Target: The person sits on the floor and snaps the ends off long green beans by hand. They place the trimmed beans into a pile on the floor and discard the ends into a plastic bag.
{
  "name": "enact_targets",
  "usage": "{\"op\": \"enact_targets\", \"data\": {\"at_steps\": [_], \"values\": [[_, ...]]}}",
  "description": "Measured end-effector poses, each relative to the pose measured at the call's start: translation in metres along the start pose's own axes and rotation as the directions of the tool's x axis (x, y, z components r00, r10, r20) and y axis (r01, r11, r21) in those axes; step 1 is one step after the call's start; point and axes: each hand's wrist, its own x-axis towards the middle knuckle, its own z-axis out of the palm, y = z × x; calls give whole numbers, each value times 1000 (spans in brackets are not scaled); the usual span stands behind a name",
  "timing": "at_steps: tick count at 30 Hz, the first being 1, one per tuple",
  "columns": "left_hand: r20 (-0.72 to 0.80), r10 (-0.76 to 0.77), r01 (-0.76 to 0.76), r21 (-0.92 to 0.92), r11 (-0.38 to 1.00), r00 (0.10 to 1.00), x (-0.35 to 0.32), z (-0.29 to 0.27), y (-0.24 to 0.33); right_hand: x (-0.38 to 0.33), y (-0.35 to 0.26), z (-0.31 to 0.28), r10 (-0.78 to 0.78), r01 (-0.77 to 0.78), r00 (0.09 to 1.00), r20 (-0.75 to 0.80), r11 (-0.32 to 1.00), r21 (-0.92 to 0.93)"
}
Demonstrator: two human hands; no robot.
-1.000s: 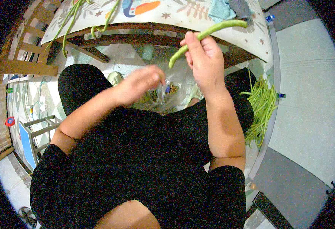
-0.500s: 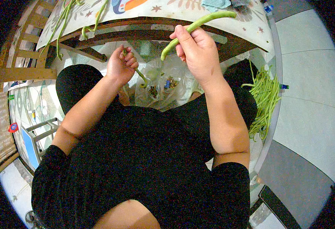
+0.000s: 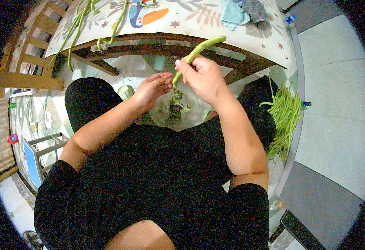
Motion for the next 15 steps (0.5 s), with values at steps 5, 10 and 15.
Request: {"op": "enact_targets", "data": {"at_steps": [5, 10, 15], "values": [[51, 198, -203, 134, 970, 979, -26, 23, 31, -2, -1, 7, -37, 38, 999, 9, 964, -264], [117, 407, -421, 152, 894, 906, -40, 40, 51, -5, -4, 12, -27, 34, 999, 22, 836, -548], [107, 498, -510, 181, 841, 860, -52, 46, 72, -7, -11, 18, -6, 61, 997, 82, 722, -689]]}}
